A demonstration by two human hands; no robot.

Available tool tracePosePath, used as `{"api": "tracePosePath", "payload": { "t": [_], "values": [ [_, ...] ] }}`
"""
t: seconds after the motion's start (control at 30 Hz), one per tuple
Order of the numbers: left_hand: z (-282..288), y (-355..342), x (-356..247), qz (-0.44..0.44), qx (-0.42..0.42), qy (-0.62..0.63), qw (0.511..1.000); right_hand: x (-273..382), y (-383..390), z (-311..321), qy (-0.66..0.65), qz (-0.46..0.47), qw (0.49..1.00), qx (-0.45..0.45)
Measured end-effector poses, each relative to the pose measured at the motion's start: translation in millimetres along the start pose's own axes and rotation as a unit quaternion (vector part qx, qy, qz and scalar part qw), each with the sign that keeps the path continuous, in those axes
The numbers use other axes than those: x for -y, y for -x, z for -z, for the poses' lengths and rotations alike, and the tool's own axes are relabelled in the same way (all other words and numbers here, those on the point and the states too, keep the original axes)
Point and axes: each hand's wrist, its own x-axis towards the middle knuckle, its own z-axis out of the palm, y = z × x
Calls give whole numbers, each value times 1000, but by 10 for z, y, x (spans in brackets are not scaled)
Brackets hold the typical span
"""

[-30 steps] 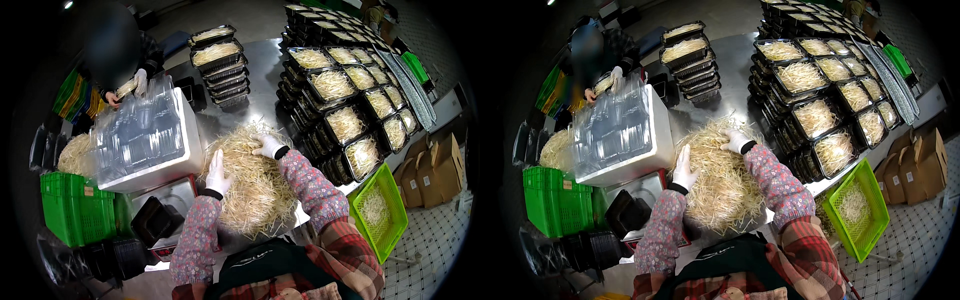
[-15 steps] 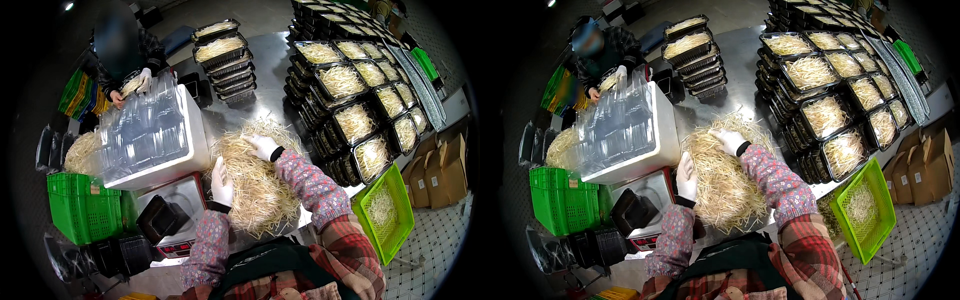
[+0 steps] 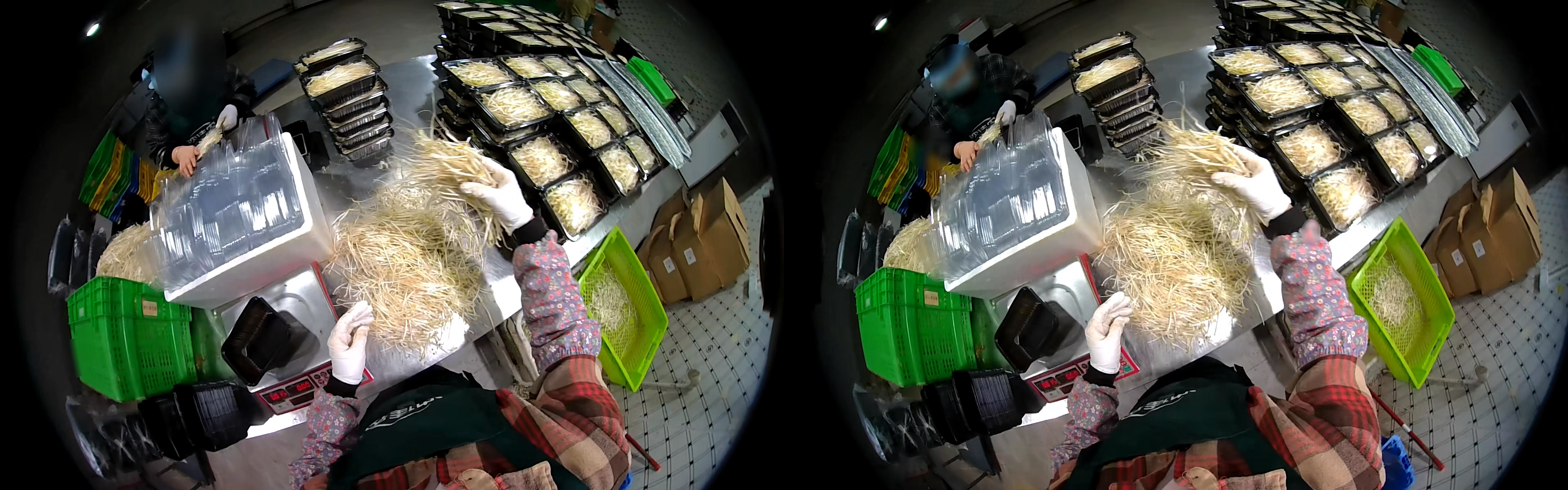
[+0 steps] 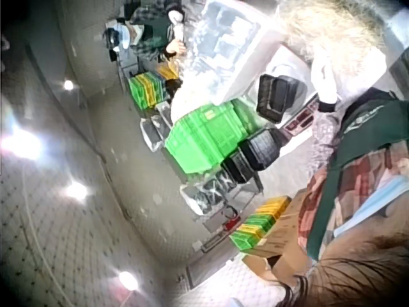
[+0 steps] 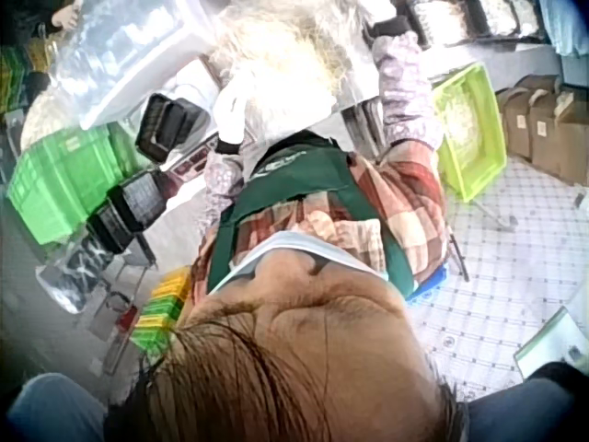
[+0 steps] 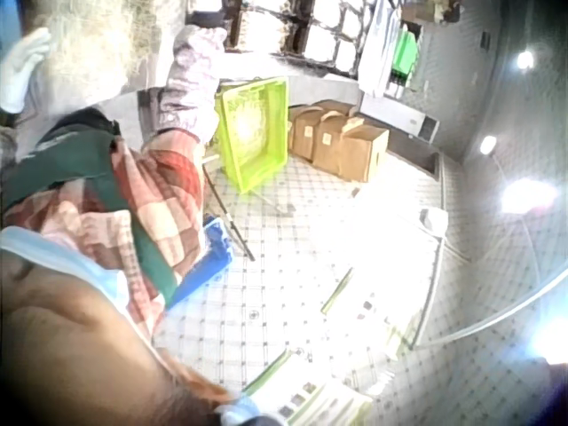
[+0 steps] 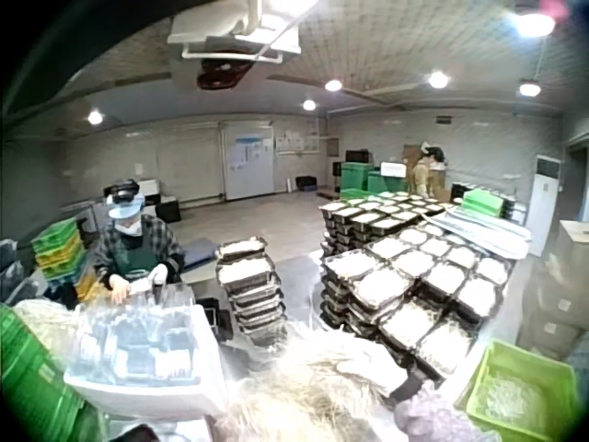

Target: The person packs bean sprouts into black plastic trays using their hands. They place the filled trays on a digital scale to weigh them, then stack the completed trays on a nearby table. The person repeatedly scoops bean sprouts from a large blue bin and arranges them neatly in the trays.

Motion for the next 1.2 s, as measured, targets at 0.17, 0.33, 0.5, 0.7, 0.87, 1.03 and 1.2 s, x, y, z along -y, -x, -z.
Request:
{"api": "tracePosePath", "payload": {
  "t": [0.17, 0.33, 0.5, 0.7, 0.87, 1.03, 1.2],
  "values": [
    [-124, 194, 19, 66, 69, 6, 995, 246, 1090, 466, -19, -10, 997, -73],
    [-403, 348, 20, 79, 157, 37, 984, 303, 2322, 1016, 7, -61, 974, -219],
    [-619, 418, 143, 99, 228, 0, 969, 234, 3414, 1642, 59, -43, 945, -319],
    [-1113, 458, 286, 129, 268, -14, 955, -385, 4621, 2495, 280, -237, 878, -309],
    [-1398, 521, 406, 105, 258, -16, 960, -932, 5408, 2909, 411, -425, 722, -358],
    [-1499, 621, 427, 98, 153, -67, 981, -1288, 5803, 3030, 365, -456, 710, -393],
    [-1300, 753, 579, 9, -23, -103, 994, -1788, 5691, 3239, 363, -421, 772, -309]
  ]
}}
